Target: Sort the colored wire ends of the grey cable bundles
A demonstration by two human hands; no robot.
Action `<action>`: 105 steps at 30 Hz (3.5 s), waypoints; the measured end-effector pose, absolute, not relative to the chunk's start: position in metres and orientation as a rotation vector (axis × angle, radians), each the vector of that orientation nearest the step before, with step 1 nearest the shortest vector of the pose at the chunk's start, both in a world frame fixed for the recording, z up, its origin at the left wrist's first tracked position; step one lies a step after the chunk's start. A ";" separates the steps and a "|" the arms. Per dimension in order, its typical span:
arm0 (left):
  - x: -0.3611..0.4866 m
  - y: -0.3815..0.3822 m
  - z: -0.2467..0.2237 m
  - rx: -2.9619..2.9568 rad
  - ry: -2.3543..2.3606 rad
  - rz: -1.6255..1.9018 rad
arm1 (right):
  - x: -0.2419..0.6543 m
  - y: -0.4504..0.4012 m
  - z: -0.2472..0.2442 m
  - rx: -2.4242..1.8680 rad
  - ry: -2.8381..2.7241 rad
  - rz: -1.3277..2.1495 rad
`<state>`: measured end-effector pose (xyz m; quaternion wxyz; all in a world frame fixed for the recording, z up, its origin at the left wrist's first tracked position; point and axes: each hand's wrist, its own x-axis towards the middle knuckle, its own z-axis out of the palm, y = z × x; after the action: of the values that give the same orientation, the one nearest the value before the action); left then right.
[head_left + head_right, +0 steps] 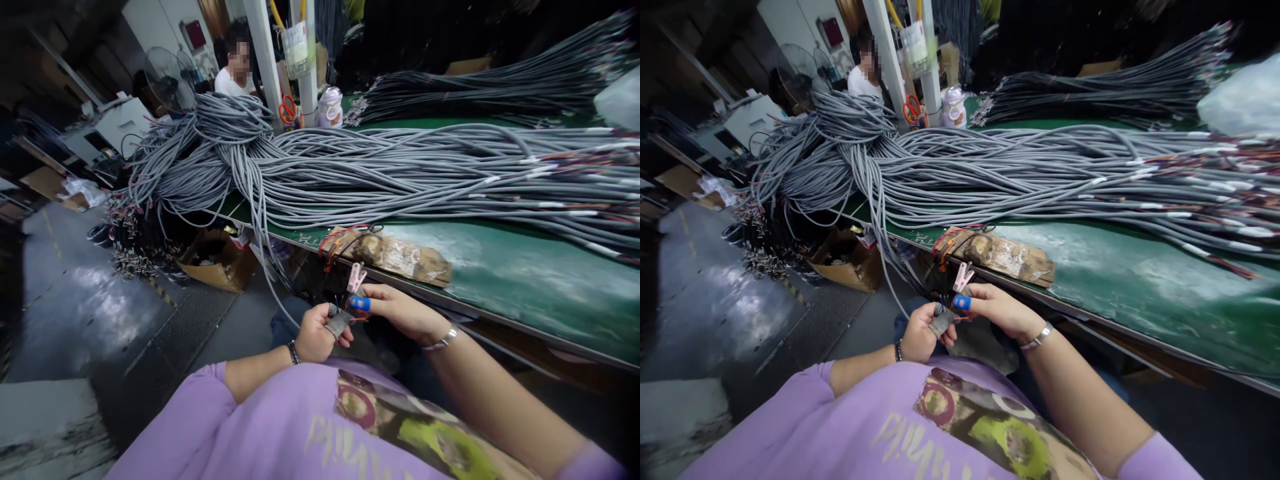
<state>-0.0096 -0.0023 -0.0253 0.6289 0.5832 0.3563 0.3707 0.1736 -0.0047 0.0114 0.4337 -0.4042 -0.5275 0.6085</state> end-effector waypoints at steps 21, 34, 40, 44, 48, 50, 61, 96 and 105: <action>-0.002 0.001 -0.005 1.133 0.765 0.844 | 0.176 0.005 -0.011 -0.906 -0.903 1.540; 0.011 0.004 0.003 1.067 0.783 0.861 | 0.148 0.018 -0.011 -0.854 -0.734 1.415; 0.011 0.004 0.000 1.092 0.818 0.827 | 0.146 0.022 -0.015 -0.792 -0.599 1.446; 0.009 0.004 -0.001 1.102 0.811 0.838 | 0.145 0.018 -0.014 -0.787 -0.600 1.474; 0.004 0.001 -0.005 1.115 0.807 0.844 | 0.152 0.007 -0.012 -0.756 -0.740 1.569; 0.002 0.000 -0.008 1.132 0.817 0.836 | 0.157 0.001 -0.012 -0.793 -0.822 1.604; -0.001 -0.001 -0.015 1.379 0.728 0.409 | 0.157 -0.021 0.012 -1.069 -1.273 1.419; -0.014 0.004 -0.028 1.070 0.783 0.976 | 0.136 -0.020 -0.012 -1.184 -1.274 1.016; -0.012 0.008 -0.023 1.014 0.840 0.970 | 0.133 -0.018 -0.006 -1.133 -1.214 1.140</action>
<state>-0.0117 0.0081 -0.0228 0.6839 0.4526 0.3747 0.4326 0.1330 -0.0177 -0.0057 0.5344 -0.4756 -0.5093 0.4784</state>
